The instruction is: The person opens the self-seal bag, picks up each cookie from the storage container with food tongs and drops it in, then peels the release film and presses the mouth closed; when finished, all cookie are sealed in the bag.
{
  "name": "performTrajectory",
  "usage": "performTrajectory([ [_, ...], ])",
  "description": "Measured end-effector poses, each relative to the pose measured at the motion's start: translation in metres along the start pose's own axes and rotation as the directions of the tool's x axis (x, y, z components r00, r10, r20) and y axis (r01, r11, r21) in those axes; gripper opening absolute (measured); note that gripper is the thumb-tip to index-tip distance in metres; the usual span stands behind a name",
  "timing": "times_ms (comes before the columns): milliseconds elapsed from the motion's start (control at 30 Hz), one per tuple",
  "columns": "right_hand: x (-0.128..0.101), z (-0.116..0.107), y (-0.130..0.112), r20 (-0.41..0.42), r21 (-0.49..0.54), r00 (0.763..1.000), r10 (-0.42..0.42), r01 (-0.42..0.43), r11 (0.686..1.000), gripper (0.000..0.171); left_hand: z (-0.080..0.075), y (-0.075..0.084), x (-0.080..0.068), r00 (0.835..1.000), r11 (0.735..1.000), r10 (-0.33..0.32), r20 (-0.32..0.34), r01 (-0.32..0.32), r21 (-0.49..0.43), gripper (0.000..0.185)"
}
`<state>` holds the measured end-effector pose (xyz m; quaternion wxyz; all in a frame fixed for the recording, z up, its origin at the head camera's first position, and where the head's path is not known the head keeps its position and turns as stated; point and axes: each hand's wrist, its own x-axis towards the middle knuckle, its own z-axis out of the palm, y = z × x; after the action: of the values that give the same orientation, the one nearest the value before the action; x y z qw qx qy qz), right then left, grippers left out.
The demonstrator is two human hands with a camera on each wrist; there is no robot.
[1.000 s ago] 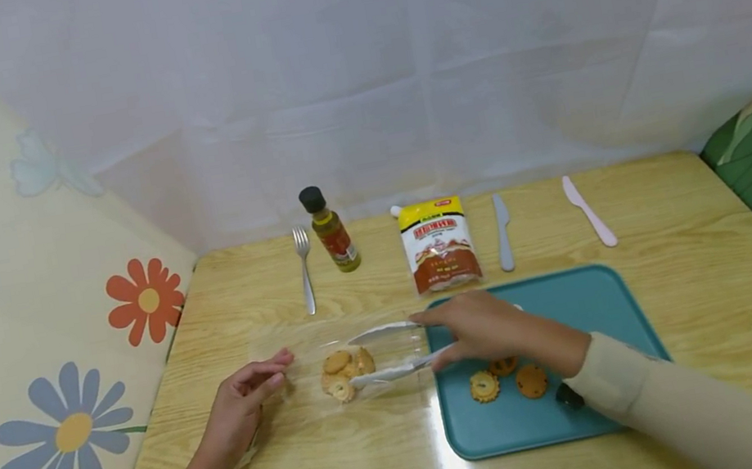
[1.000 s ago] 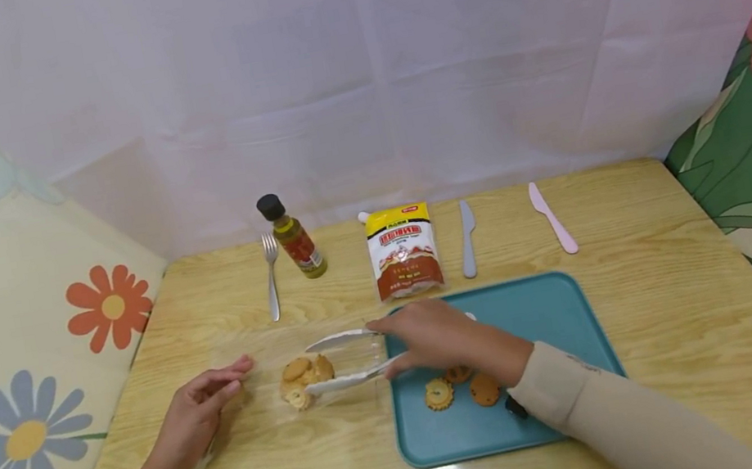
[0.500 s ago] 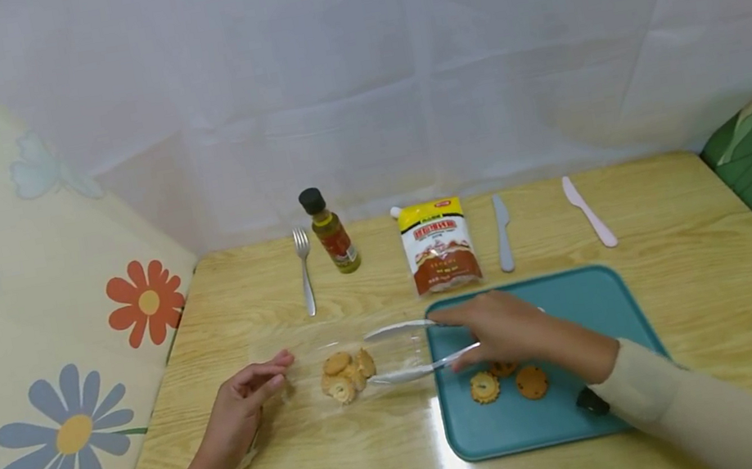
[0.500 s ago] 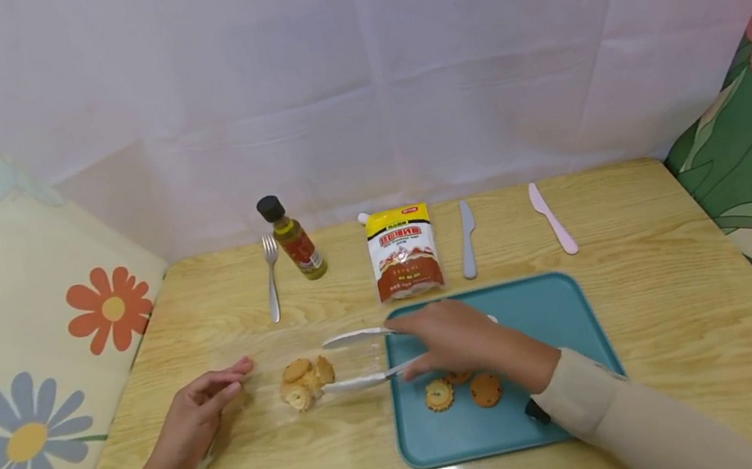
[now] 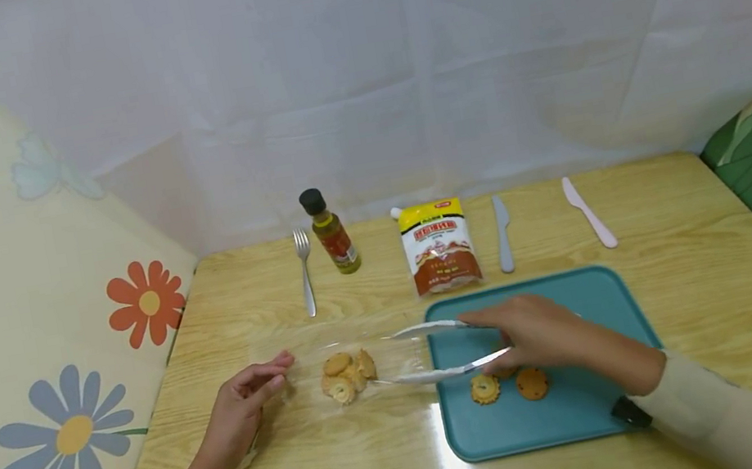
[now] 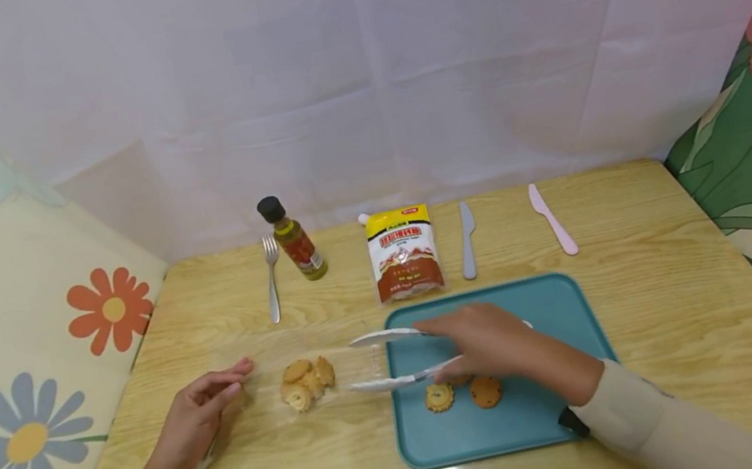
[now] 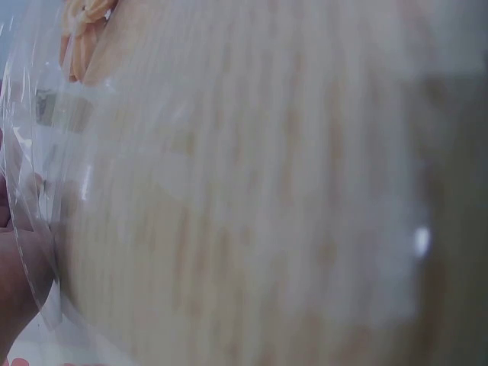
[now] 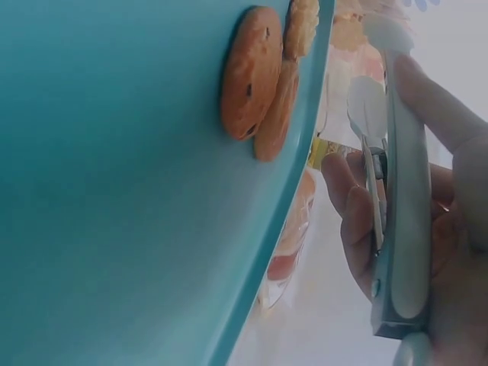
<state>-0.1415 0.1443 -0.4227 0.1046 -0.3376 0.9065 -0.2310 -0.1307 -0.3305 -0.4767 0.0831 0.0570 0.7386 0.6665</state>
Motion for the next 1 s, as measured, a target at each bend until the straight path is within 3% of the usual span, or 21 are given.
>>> performTrajectory([
  [767, -0.055, -0.005, 0.019, -0.061, 0.018, 0.998, 0.024, -0.023, 1.000, 0.076, -0.001, -0.003, 0.001, 1.000, 1.000, 0.013, 0.008, -0.012, -0.018, 0.030],
  [1000, -0.069, -0.005, 0.026, -0.028, 0.009, 0.998, 0.049, -0.049, 0.999, 0.079, 0.000, -0.002, 0.000, 1.000, 1.000, 0.009, 0.004, -0.009, -0.011, 0.034],
])
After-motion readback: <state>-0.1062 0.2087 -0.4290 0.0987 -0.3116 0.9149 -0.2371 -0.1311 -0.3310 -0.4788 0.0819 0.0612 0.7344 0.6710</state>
